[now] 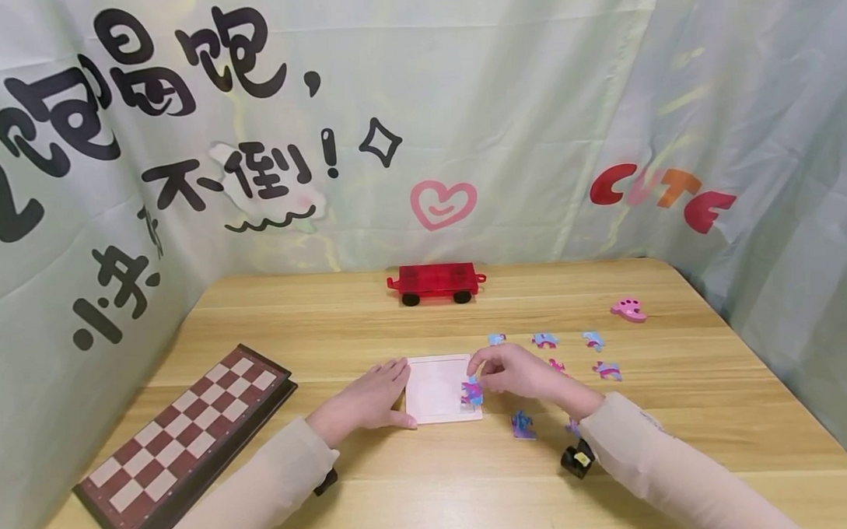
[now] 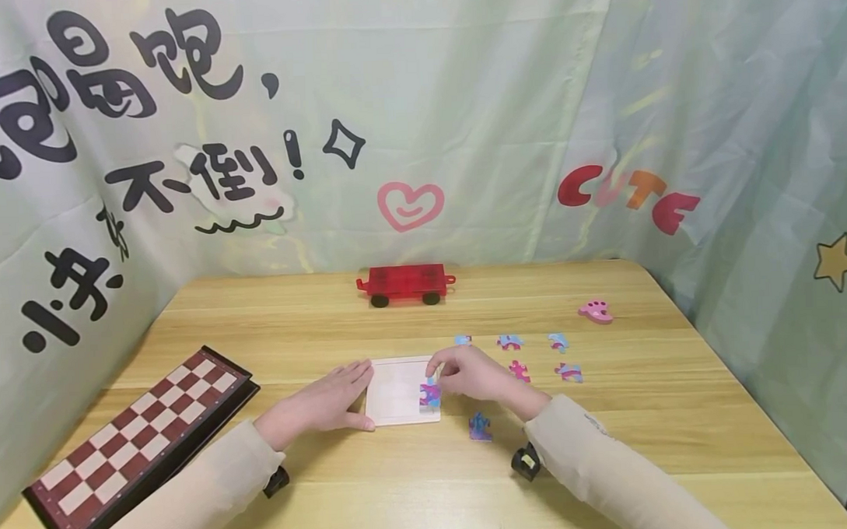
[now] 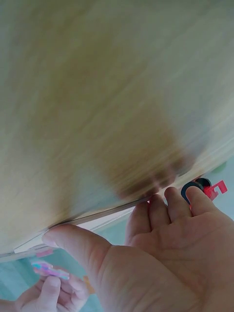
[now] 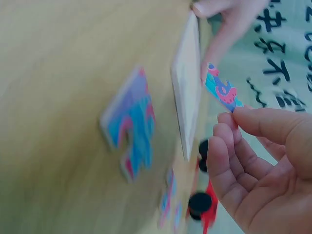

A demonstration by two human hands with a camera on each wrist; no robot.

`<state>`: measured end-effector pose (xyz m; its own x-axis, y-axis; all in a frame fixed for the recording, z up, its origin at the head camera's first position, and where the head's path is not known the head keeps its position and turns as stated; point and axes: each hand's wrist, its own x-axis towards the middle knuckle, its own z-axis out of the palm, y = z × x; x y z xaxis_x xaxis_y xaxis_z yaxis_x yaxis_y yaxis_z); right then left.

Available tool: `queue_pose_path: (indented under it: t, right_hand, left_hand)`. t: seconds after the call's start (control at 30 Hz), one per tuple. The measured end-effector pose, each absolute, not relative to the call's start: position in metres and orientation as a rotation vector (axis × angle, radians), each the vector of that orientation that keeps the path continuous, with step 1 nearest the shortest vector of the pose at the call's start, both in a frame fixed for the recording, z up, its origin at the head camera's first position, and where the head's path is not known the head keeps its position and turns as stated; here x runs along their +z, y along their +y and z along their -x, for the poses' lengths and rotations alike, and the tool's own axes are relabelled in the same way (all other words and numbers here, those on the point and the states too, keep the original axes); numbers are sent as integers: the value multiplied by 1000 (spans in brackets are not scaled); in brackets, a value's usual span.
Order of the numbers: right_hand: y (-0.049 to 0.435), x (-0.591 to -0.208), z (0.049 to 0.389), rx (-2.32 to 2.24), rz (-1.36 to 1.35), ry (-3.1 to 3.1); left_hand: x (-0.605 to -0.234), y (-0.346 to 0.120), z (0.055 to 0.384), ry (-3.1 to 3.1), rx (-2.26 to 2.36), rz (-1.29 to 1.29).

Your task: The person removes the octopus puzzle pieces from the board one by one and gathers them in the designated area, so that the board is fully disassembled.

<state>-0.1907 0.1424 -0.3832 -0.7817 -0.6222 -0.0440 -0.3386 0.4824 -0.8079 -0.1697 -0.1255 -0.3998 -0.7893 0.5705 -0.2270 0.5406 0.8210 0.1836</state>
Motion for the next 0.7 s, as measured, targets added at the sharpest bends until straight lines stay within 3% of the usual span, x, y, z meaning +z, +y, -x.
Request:
queue_pose_path:
  t: [0.7]
  right_hand:
    - [293,-373,174,-1277,543,2459]
  left_hand:
    - [-396,-123,166,2727,168,-849]
